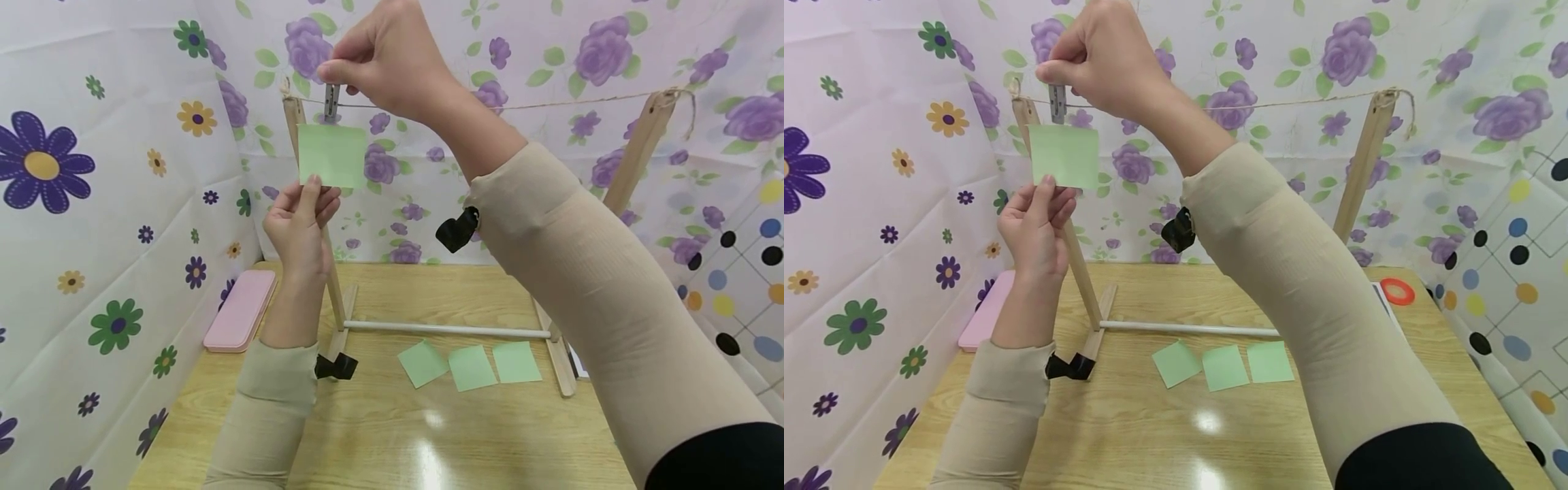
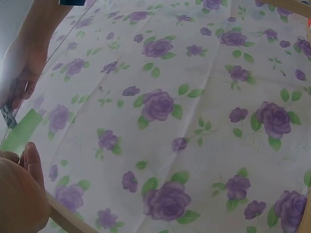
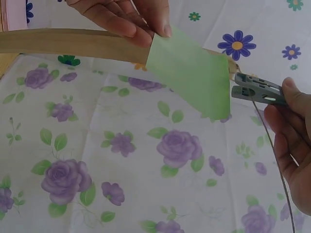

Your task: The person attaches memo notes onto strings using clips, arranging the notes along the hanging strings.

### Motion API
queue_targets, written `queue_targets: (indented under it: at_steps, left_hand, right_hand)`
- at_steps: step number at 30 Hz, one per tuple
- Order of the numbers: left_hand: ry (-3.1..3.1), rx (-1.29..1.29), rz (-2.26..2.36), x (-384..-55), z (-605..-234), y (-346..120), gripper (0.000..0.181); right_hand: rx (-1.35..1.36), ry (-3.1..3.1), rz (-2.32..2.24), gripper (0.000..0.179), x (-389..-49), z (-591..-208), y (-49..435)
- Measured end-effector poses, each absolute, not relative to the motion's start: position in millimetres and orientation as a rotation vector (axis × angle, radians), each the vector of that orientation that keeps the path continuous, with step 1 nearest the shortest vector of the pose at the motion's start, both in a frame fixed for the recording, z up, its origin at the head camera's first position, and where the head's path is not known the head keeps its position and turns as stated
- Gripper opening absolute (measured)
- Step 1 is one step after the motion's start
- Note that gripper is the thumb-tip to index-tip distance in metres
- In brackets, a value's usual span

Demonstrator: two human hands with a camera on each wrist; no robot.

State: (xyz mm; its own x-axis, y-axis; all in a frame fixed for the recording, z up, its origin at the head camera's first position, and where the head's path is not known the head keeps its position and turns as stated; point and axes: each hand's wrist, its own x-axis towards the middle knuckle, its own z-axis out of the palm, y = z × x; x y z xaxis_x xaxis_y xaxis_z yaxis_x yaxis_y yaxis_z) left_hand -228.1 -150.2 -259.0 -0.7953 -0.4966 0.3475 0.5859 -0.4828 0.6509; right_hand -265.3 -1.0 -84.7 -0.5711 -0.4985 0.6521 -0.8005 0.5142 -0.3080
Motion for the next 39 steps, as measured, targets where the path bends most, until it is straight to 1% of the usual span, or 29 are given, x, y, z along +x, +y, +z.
queue_targets:
  at_steps: [16,22,39]
  left_hand:
    - [-1.04,-0.165,-2.266,-228.5,-249.4,-149.3,0.011]
    - [-1.032,-0.16,-2.267,-228.0,-251.0,-149.3,0.013]
    - [-1.042,-0.176,-2.265,-229.5,-254.1,-149.5,0.011]
  right_hand:
    - [1.047,-2.348,0.752,0.024,-265.8,-84.3,-9.8]
    - [1.028,-2.396,0.742,0.026,-265.0,-84.8,-9.2]
    - [1.092,-2.409,0.686,0.033,-265.8,-87.4,-4.1]
